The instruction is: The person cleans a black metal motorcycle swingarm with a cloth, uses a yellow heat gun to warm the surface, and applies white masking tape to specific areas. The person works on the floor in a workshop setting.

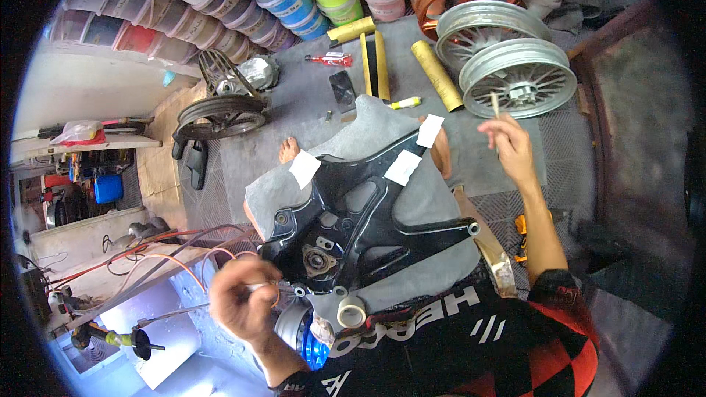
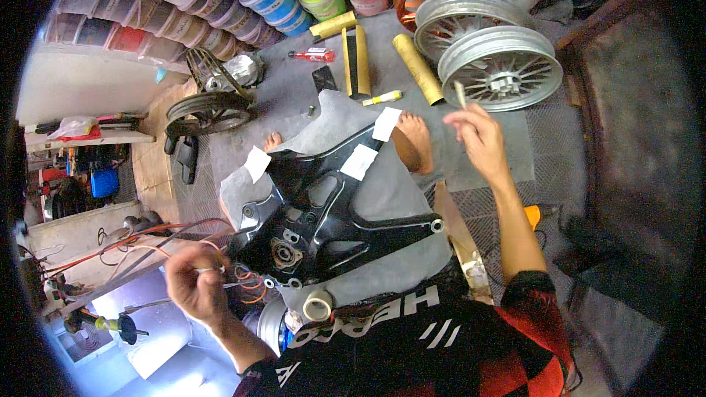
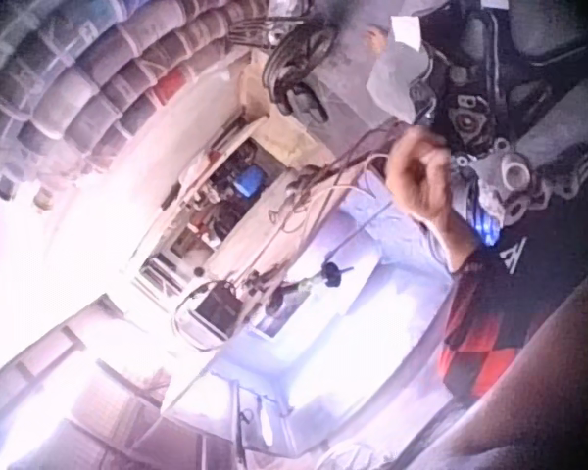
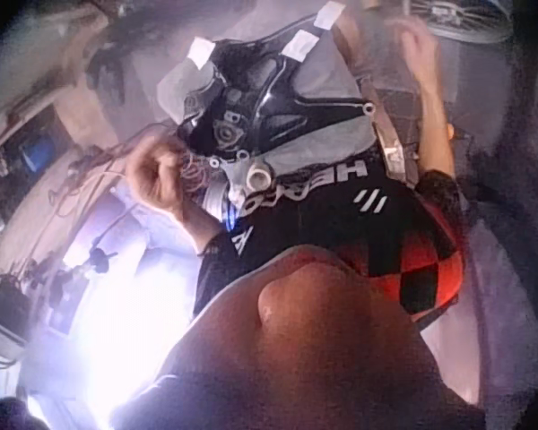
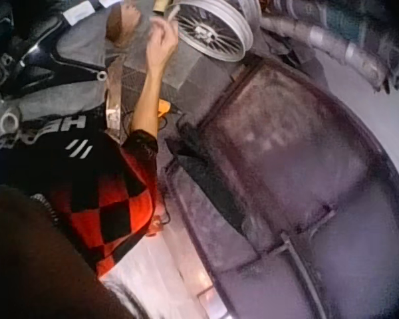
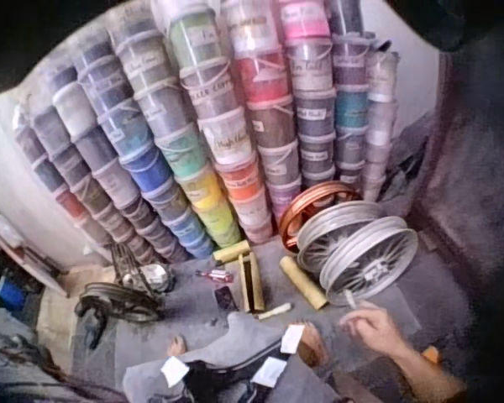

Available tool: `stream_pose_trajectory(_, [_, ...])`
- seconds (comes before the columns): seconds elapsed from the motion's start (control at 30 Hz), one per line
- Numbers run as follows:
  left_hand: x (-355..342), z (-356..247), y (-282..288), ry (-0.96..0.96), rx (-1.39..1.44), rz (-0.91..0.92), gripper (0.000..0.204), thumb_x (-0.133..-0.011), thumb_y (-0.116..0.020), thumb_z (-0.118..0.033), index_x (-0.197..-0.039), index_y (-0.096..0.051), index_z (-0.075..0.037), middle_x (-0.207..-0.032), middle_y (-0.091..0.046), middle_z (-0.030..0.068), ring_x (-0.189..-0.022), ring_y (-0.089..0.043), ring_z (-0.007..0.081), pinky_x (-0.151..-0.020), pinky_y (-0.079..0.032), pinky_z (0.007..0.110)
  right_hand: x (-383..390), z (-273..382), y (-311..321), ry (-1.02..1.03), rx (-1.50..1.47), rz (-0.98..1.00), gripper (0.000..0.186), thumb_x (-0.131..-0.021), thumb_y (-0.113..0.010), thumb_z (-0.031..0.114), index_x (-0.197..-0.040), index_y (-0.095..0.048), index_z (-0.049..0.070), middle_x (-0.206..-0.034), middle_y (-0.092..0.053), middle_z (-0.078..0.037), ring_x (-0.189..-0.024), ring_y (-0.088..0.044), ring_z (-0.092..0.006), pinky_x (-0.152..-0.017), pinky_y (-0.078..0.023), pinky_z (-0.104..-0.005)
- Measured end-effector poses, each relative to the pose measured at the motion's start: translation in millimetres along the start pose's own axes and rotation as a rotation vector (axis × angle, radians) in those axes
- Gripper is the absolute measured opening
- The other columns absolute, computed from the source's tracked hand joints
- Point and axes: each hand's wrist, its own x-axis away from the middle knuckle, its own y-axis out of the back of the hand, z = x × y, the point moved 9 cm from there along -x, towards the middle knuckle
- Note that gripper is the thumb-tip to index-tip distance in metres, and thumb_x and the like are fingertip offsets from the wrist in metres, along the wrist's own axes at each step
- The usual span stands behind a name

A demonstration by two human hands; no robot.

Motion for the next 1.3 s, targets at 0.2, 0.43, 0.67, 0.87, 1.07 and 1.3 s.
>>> stream_pose_trajectory(0.2, [-0.7, -23.7, -33.2, -0.057, 0.027, 0.119, 0.036, -0.072, -0.082, -0.030, -0.070, -0.057, -0.003, -0.075, -0.057, 0.0080, -0.069, -0.058, 0.0204, -0.060, -0.046, 0.030, -58.8, 75.0, -53.6, 0.072, -0.069, 0.348, 0.017, -0.089, -0.061, 0.009, -0.102, -0.069, 0.001, -0.085, -0.060, -0.003, -0.075, -0.054, -0.0089, -0.064, -0.044, -0.0252])
stream_pose_trajectory(0.43, [-4.0, -37.3, -27.5, -0.110, 0.012, 0.078, 0.036, -0.084, -0.071, -0.010, -0.115, -0.061, 0.005, -0.101, -0.066, 0.0165, -0.090, -0.062, 0.0229, -0.081, -0.048, 0.030, -69.4, 81.6, -78.9, -0.041, 0.104, 0.680, 0.022, -0.087, -0.066, 0.011, -0.105, -0.066, -0.002, -0.089, -0.065, -0.002, -0.082, -0.058, -0.0078, -0.075, -0.047, -0.0246])
stream_pose_trajectory(0.67, [-2.3, -17.4, -34.1, 0.048, 0.337, 0.019, 0.035, -0.087, -0.063, 0.003, -0.121, -0.055, 0.004, -0.120, -0.059, 0.0176, -0.103, -0.062, 0.0203, -0.085, -0.050, 0.028, -64.5, 112.7, -58.4, -0.028, -0.039, 0.515, 0.008, -0.086, -0.067, 0.008, -0.089, -0.066, 0.000, -0.083, -0.063, 0.001, -0.079, -0.056, -0.0069, -0.072, -0.045, -0.0236])
stream_pose_trajectory(0.87, [-27.4, -28.1, -83.8, -0.076, 0.127, 0.155, 0.039, -0.081, -0.073, -0.006, -0.117, -0.060, 0.000, -0.125, -0.055, 0.0182, -0.101, -0.064, 0.0230, -0.077, -0.055, 0.031, -12.9, 184.8, -29.9, 0.018, -0.278, 0.179, 0.010, -0.084, -0.069, 0.005, -0.093, -0.068, 0.000, -0.087, -0.065, -0.001, -0.079, -0.057, -0.0078, -0.073, -0.045, -0.0227])
stream_pose_trajectory(1.07, [-42.6, -54.5, -123.5, -0.181, 0.074, 0.316, 0.036, -0.080, -0.072, -0.002, -0.115, -0.061, 0.000, -0.121, -0.058, 0.0147, -0.096, -0.065, 0.0188, -0.077, -0.054, 0.028, 30.1, 220.7, -42.6, 0.101, -0.453, 0.150, 0.012, -0.086, -0.068, -0.001, -0.097, -0.069, -0.002, -0.092, -0.068, -0.005, -0.082, -0.061, -0.0071, -0.073, -0.048, -0.0206])
stream_pose_trajectory(1.3, [-41.7, -67.8, -121.1, -0.346, -0.002, 0.232, 0.015, -0.076, -0.072, -0.002, -0.090, -0.067, -0.001, -0.097, -0.066, 0.0121, -0.084, -0.067, 0.0247, -0.069, -0.054, 0.032, 41.8, 233.4, -44.3, 0.234, -0.411, 0.075, 0.012, -0.082, -0.071, 0.000, -0.094, -0.071, 0.001, -0.089, -0.068, -0.003, -0.067, -0.051, -0.0032, -0.058, -0.039, -0.0187])
